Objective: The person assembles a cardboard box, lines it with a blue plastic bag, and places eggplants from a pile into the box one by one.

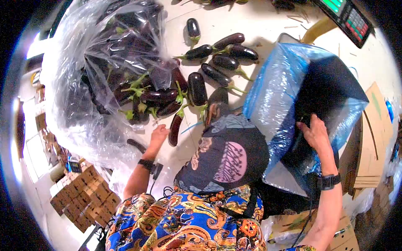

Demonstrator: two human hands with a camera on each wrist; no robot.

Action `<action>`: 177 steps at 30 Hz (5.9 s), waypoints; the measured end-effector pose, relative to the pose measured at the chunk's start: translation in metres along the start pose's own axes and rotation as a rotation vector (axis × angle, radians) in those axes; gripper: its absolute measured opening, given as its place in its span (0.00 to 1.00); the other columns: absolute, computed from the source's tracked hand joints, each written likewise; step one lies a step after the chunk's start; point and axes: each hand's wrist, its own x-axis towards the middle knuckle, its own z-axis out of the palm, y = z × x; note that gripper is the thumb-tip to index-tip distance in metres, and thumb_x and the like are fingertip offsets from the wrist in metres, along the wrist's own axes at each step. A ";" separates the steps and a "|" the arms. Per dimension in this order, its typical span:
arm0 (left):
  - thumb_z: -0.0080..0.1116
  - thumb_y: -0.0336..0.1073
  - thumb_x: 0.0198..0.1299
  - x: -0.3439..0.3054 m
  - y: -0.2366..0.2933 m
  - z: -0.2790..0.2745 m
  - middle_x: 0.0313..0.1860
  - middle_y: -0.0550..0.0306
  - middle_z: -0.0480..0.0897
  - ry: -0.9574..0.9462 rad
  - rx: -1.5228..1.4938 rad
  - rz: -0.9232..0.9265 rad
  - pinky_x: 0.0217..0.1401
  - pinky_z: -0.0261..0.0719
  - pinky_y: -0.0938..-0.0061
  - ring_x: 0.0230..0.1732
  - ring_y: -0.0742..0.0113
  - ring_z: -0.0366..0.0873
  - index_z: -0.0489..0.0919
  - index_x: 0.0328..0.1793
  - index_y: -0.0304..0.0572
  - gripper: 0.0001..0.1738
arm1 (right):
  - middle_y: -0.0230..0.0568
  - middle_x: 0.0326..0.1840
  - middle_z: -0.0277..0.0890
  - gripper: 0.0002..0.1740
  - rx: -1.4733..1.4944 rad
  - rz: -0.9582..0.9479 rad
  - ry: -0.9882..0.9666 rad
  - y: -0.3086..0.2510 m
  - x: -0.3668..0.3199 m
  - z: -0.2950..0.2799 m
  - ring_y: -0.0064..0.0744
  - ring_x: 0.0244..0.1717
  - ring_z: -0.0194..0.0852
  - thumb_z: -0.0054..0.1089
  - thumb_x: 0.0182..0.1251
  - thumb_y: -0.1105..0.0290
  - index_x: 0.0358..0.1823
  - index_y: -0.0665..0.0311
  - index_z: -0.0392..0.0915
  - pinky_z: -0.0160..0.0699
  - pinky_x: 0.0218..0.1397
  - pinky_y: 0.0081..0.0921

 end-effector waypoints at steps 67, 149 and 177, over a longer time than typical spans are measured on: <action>0.64 0.32 0.46 0.079 0.276 0.010 0.61 0.41 0.73 0.554 0.217 0.795 0.69 0.63 0.55 0.63 0.42 0.67 0.73 0.63 0.38 0.32 | 0.42 0.49 0.81 0.22 0.969 0.073 0.008 -0.033 -0.042 -0.043 0.25 0.44 0.78 0.57 0.71 0.62 0.59 0.69 0.74 0.76 0.47 0.22; 0.59 0.40 0.63 -0.032 0.222 -0.080 0.64 0.35 0.73 -0.759 -1.768 0.160 0.64 0.77 0.47 0.59 0.43 0.77 0.54 0.79 0.37 0.42 | 0.70 0.39 0.77 0.18 -0.105 -0.031 0.153 0.058 0.024 0.044 0.71 0.45 0.75 0.62 0.56 0.75 0.48 0.74 0.71 0.78 0.44 0.52; 0.60 0.40 0.52 -0.112 0.555 0.103 0.41 0.61 0.79 -0.842 -0.403 0.536 0.40 0.69 0.77 0.40 0.71 0.74 0.74 0.51 0.41 0.21 | 0.55 0.48 0.82 0.15 0.640 -0.238 0.156 0.021 0.004 0.012 0.51 0.56 0.78 0.54 0.67 0.65 0.48 0.65 0.82 0.76 0.56 0.39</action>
